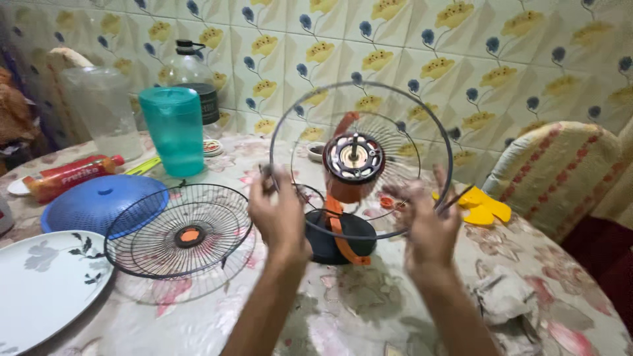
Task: The person assembles a table fan by attaching the front wire cage to the fan stand and securing it with a screwdriver. They repeatedly tighten and loosen the screw at the top of the fan stand while holding the cage in place.
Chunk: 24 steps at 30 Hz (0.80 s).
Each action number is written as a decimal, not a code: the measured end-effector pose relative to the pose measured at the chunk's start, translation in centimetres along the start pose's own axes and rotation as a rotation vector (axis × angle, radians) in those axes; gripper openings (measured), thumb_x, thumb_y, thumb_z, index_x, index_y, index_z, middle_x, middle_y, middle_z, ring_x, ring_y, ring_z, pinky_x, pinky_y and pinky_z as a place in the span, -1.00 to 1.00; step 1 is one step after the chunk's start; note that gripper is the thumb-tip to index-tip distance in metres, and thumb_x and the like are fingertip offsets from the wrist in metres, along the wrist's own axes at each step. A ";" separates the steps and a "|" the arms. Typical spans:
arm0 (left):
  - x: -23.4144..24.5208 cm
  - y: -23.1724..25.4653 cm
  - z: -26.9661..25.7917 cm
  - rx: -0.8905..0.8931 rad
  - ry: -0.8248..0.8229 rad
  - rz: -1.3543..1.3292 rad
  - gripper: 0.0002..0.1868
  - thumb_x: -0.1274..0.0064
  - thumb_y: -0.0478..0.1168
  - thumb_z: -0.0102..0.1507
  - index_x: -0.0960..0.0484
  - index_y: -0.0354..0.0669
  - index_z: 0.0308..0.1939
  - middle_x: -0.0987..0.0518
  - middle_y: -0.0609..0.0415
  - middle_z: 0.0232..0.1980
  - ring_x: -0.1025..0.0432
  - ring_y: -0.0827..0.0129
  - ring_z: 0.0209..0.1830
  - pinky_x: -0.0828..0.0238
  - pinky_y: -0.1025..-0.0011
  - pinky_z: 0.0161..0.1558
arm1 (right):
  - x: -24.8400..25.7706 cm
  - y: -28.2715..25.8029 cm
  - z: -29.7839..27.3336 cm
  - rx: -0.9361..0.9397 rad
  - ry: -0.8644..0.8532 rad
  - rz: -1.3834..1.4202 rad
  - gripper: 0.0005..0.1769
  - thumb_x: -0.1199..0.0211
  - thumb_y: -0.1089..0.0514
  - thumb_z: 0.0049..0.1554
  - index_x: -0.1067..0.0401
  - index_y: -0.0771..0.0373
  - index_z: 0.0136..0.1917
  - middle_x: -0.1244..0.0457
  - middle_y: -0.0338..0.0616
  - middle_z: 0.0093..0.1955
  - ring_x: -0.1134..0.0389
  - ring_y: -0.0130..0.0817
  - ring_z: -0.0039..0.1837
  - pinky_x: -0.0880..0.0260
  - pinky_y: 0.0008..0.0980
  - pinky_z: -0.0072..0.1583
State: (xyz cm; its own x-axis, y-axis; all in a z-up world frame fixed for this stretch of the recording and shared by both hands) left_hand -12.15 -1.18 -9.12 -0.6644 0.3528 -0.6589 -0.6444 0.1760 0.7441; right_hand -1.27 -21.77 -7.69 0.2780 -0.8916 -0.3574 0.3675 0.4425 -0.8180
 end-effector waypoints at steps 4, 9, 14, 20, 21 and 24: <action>2.2 -1.5 -4.0 0.103 -0.050 0.013 -0.71 -0.18 -0.15 0.24 -0.52 -0.15 -0.04 -0.60 0.18 -0.24 -0.48 0.52 -0.33 -0.42 0.51 -0.29 | 1.6 -1.1 6.3 -0.109 -0.089 -0.010 -0.40 -0.24 0.12 0.34 -0.13 0.53 0.46 -0.18 -0.22 -0.26 -0.04 -0.59 -0.41 -0.10 -0.51 -0.36; 4.7 -2.6 -4.6 0.474 -0.339 0.114 -0.41 -0.04 0.24 0.18 -0.53 -0.18 0.01 -0.65 0.06 -0.29 -0.55 0.33 -0.31 -0.53 0.29 -0.13 | 0.3 -3.0 9.8 -0.189 -0.445 0.015 -0.38 -0.06 -0.02 0.22 -0.26 0.27 0.48 -0.37 0.07 -0.27 0.08 -0.64 -0.54 0.01 -0.62 -0.44; 4.3 -2.2 0.0 0.451 -0.599 0.465 -0.06 0.30 0.52 0.14 -0.56 -0.13 0.23 -0.78 0.04 -0.21 -0.63 0.25 -0.21 -0.48 0.20 0.05 | 0.0 -3.1 10.0 -0.133 -0.606 0.066 -0.26 -0.10 -0.06 0.27 -0.22 0.46 0.56 -0.10 -0.04 -0.44 -0.21 -0.52 -0.36 -0.08 -0.65 -0.37; -1.5 0.1 4.5 0.520 -0.740 0.160 -0.13 0.10 0.39 0.20 -0.51 -0.36 0.20 -0.71 -0.11 -0.13 -0.63 0.19 -0.12 -0.61 0.21 -0.04 | 0.4 -1.8 11.4 -0.145 -0.583 0.069 -0.24 -0.12 -0.11 0.27 -0.22 0.45 0.55 -0.33 0.27 -0.19 -0.06 -0.64 -0.46 -0.04 -0.69 -0.40; -2.3 0.9 5.1 0.510 -0.775 0.170 -0.15 0.08 0.38 0.19 -0.54 -0.34 0.16 -0.71 -0.09 -0.13 -0.63 0.21 -0.14 -0.62 0.24 -0.09 | 0.3 -1.6 11.6 -0.152 -0.573 0.074 -0.25 -0.11 -0.11 0.27 -0.22 0.43 0.56 -0.33 0.27 -0.18 -0.04 -0.65 -0.48 -0.04 -0.69 -0.41; -5.0 2.2 6.6 0.485 -0.833 0.235 -0.19 0.05 0.40 0.16 -0.61 -0.33 0.03 -0.71 -0.10 -0.16 -0.64 0.24 -0.23 -0.65 0.30 -0.19 | 0.1 -1.0 11.9 -0.158 -0.557 0.103 -0.27 -0.09 -0.11 0.28 -0.23 0.38 0.56 -0.34 0.25 -0.16 0.00 -0.67 -0.52 -0.05 -0.68 -0.42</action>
State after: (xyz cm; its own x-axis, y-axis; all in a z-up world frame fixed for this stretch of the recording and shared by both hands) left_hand -7.75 3.47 -3.47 -0.1576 0.9275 -0.3391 -0.1822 0.3102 0.9330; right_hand 8.96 -21.20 -1.51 0.7456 -0.6408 -0.1830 0.1886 0.4663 -0.8643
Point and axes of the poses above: each hand's wrist, its own z-axis towards the middle knuckle, its own x-axis out of the back of the hand, y = z × x, the point moved 5 cm from there along z, towards the middle knuckle
